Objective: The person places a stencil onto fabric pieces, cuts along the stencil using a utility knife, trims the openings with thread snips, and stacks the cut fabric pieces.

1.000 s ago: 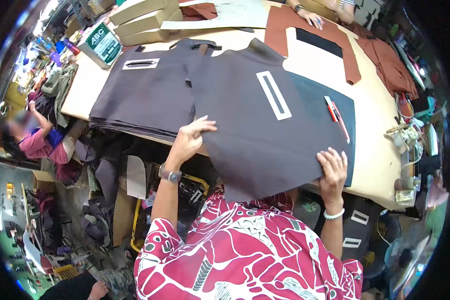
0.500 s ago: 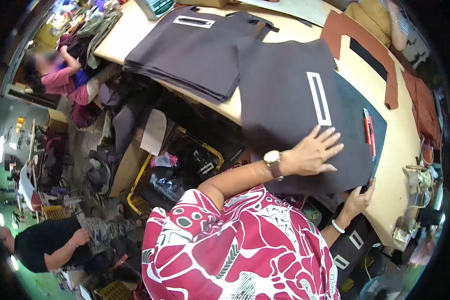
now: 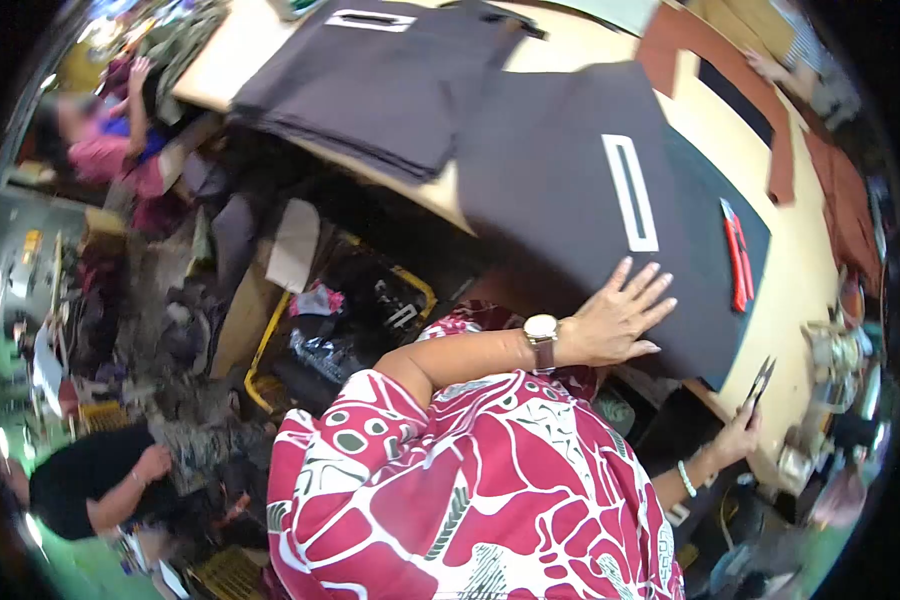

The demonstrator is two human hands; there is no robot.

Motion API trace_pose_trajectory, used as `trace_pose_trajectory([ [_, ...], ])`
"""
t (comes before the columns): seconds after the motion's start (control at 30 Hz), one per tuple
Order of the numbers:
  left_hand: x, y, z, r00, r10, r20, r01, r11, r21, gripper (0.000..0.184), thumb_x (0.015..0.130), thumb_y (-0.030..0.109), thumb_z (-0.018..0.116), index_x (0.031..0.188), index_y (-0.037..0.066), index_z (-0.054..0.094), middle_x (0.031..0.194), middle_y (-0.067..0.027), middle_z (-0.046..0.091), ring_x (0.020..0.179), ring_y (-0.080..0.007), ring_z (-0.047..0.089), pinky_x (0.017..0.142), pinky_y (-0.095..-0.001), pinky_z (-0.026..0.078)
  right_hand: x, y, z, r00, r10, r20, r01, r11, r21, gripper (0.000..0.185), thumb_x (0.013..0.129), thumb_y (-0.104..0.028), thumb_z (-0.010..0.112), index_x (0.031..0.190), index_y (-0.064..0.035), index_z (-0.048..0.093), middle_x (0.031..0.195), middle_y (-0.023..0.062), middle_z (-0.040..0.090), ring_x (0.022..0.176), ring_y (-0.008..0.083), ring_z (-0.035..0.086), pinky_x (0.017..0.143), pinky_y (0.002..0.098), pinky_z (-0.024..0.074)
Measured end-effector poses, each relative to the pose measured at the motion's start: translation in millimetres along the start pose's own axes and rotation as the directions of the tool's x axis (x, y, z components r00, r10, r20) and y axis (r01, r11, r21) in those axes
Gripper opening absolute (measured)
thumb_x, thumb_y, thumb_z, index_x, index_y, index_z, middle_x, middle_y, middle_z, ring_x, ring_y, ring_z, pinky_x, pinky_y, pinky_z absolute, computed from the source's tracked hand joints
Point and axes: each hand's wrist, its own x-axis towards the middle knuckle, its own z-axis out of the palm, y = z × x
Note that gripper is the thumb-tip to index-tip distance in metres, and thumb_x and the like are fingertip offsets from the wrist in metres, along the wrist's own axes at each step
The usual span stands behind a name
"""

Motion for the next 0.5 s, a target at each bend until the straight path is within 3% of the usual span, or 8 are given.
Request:
trace_pose_trajectory([
  [0.03,2,3,1,1.0,-0.01,0.006,0.01,1.0,-0.016,0.065,0.084,0.049,0.054,0.131,0.005,0.046,0.139,-0.0221,0.036,0.132,-0.0377,0.03,0.104,-0.0598,0.022,-8,-26,-3,0.994,-0.024,-0.106,0.014,0.995,-0.097,0.03,0.089,-0.018,0.06,0.106,0.0074,0.064,0.094,0.015,0.068,0.076,0.0189,0.064,0.072,0.0319,0.0508],
  [0.07,3,5,0,1.0,-0.019,0.014,0.02,1.0,-0.023,0.066,0.083,0.049,0.054,0.131,0.006,0.046,0.139,-0.0219,0.036,0.132,-0.0378,0.031,0.104,-0.0596,0.022,-21,-60,2,0.982,-0.093,-0.166,0.097,0.995,0.016,0.027,0.09,-0.012,0.059,0.108,0.0072,0.063,0.096,0.0142,0.068,0.076,0.0188,0.064,0.073,0.0314,0.052],
  [0.1,6,6,-1,1.0,-0.021,0.022,0.022,0.999,-0.034,0.066,0.083,0.049,0.055,0.131,0.006,0.045,0.14,-0.0218,0.036,0.132,-0.0379,0.031,0.104,-0.0594,0.022,-28,-78,13,0.99,0.01,-0.139,0.036,0.945,0.325,0.025,0.09,-0.008,0.057,0.111,0.0062,0.062,0.102,0.0134,0.066,0.082,0.0177,0.063,0.077,0.03,0.0511],
  [0.17,9,8,0,0.999,-0.016,0.043,0.017,0.999,-0.028,0.067,0.082,0.049,0.056,0.132,0.006,0.045,0.14,-0.0216,0.036,0.131,-0.0382,0.031,0.103,-0.0593,0.023,-59,-130,34,0.993,-0.114,-0.01,0.109,0.911,0.398,0.023,0.087,-0.004,0.059,0.109,0.0038,0.063,0.108,0.0118,0.064,0.093,0.017,0.061,0.085,0.0294,0.0471],
  [0.2,11,10,-4,0.999,-0.018,0.042,0.019,0.999,-0.031,0.067,0.081,0.048,0.057,0.132,0.006,0.045,0.139,-0.0213,0.037,0.131,-0.038,0.031,0.103,-0.0593,0.024,-72,-158,42,0.962,-0.261,0.081,0.231,0.935,0.27,0.022,0.086,-0.003,0.06,0.107,0.0004,0.065,0.104,0.012,0.066,0.091,0.018,0.062,0.085,0.031,0.0471],
  [0.27,12,10,-5,0.995,0.005,0.096,-0.005,1.0,0.002,0.066,0.081,0.046,0.058,0.132,0.006,0.046,0.139,-0.0212,0.037,0.131,-0.0382,0.031,0.103,-0.0588,0.023,-82,-165,61,0.884,-0.429,0.187,0.379,0.89,0.254,0.02,0.083,0.0,0.059,0.102,0.0001,0.065,0.091,0.0158,0.066,0.084,0.0252,0.063,0.076,0.0346,0.0475],
  [0.43,11,15,-11,0.995,0.022,0.095,-0.015,0.997,-0.075,0.063,0.084,0.043,0.057,0.132,0.004,0.045,0.138,-0.021,0.038,0.131,-0.0371,0.031,0.104,-0.0562,0.023,-64,-118,76,0.903,-0.427,0.046,0.428,0.903,-0.023,0.016,0.08,-0.001,0.059,0.094,-0.0012,0.067,0.083,0.0129,0.064,0.082,0.0293,0.059,0.076,0.0396,0.0443],
  [0.5,12,12,-16,0.996,0.006,0.092,0.008,0.988,-0.153,0.063,0.084,0.043,0.057,0.132,0.004,0.045,0.138,-0.0213,0.038,0.131,-0.0375,0.031,0.104,-0.0553,0.024,-50,-103,70,0.913,-0.404,0.06,0.409,0.897,-0.167,0.016,0.08,-0.005,0.06,0.095,-0.002,0.067,0.094,0.0139,0.06,0.093,0.0304,0.055,0.083,0.0419,0.0417],
])
